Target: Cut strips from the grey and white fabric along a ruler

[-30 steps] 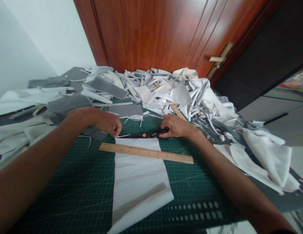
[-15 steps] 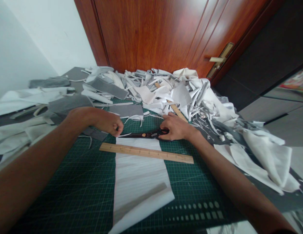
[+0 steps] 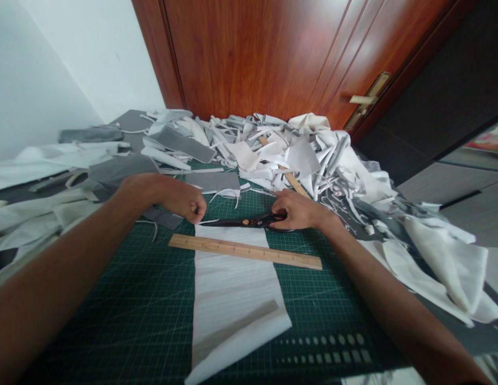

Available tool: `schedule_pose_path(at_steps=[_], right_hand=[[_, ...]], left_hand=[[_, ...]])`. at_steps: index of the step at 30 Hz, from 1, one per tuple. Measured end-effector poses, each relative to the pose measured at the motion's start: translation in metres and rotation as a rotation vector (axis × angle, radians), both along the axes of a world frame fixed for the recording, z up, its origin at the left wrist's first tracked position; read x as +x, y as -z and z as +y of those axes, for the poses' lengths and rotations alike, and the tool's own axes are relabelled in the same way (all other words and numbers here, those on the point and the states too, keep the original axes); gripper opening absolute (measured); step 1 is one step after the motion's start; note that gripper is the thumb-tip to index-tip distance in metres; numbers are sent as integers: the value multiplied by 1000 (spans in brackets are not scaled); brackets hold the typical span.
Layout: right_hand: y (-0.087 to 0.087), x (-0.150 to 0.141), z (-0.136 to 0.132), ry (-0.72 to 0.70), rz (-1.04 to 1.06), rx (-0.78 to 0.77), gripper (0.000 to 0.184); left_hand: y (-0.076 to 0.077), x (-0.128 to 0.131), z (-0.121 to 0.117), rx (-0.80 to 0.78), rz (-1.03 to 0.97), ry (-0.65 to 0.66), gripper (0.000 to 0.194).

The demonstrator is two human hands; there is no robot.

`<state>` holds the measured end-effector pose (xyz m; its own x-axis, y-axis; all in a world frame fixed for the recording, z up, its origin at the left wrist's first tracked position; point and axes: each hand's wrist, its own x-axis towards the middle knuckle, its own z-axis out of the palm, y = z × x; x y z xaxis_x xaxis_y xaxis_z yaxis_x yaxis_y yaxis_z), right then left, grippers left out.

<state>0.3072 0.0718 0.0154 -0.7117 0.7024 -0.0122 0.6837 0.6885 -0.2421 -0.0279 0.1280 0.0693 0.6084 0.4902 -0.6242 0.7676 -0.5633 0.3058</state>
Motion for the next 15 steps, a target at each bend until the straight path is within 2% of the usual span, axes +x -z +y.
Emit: schedule_pose_path(at_steps=[15], right_hand=[[3,4,0,12,27,-16,39]], left_hand=[[-1,2,2,-9,24,-11,13]])
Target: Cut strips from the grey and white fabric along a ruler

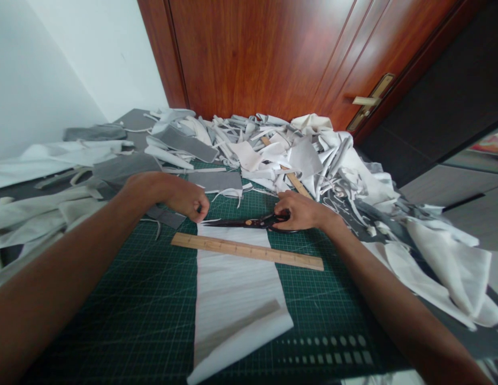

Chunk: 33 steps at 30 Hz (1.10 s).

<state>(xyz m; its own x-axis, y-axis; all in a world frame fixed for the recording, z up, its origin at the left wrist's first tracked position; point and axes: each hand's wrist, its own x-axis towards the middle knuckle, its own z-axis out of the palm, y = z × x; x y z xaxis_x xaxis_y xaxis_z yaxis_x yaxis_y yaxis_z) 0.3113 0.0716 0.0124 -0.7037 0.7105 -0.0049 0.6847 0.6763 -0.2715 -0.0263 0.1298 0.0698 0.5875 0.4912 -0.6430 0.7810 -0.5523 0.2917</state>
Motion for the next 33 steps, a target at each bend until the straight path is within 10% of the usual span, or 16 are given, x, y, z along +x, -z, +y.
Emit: schedule_pose_path(at_steps=[33], right_hand=[[-2,-20,-6,-12,-4,-4,39]], left_hand=[[-7,-2,-4,9,-8,-23,15]])
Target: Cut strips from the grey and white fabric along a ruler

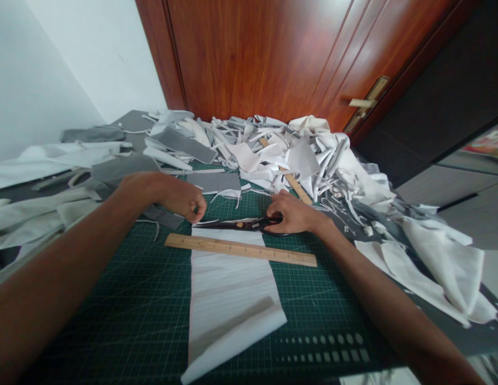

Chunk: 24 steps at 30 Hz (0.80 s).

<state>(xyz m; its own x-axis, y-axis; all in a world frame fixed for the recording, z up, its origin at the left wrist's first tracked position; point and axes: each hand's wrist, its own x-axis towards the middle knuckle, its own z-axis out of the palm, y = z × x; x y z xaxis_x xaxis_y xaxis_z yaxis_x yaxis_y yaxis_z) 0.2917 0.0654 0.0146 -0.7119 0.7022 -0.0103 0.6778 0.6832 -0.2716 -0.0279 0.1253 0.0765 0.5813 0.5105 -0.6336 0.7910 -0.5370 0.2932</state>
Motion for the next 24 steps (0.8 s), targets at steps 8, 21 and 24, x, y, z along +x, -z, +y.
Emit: schedule_pose_path(at_steps=[8,21,24], right_hand=[[0,-5,-2,13,-32,48,40],[3,-15,-6,8,-8,33,43],[3,-15,-6,4,-9,55,43]], left_hand=[[-4,3,-6,-11,-27,-51,16],[17,-10,9,-32,-161,54,11],[21,-11,12,-28,-157,66,14]])
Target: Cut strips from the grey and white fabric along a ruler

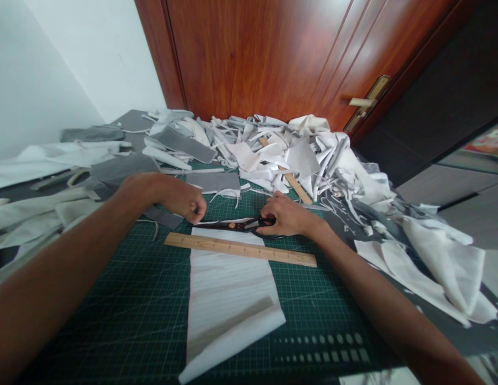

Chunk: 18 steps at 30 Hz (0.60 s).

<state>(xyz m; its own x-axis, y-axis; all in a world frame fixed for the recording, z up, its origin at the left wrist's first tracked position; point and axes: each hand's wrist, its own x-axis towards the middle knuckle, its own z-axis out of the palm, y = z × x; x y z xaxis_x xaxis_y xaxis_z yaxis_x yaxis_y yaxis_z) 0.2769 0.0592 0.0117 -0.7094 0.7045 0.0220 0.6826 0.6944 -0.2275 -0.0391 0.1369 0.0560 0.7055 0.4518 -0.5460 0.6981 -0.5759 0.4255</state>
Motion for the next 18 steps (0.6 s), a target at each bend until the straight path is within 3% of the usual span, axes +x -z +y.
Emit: schedule_pose_path(at_steps=[6,18], right_hand=[[2,0,1,-15,8,16,44],[9,2,4,-22,27,49,45]], left_hand=[[7,-4,6,-32,-60,-11,8],[10,-6,10,58,43,6,16]])
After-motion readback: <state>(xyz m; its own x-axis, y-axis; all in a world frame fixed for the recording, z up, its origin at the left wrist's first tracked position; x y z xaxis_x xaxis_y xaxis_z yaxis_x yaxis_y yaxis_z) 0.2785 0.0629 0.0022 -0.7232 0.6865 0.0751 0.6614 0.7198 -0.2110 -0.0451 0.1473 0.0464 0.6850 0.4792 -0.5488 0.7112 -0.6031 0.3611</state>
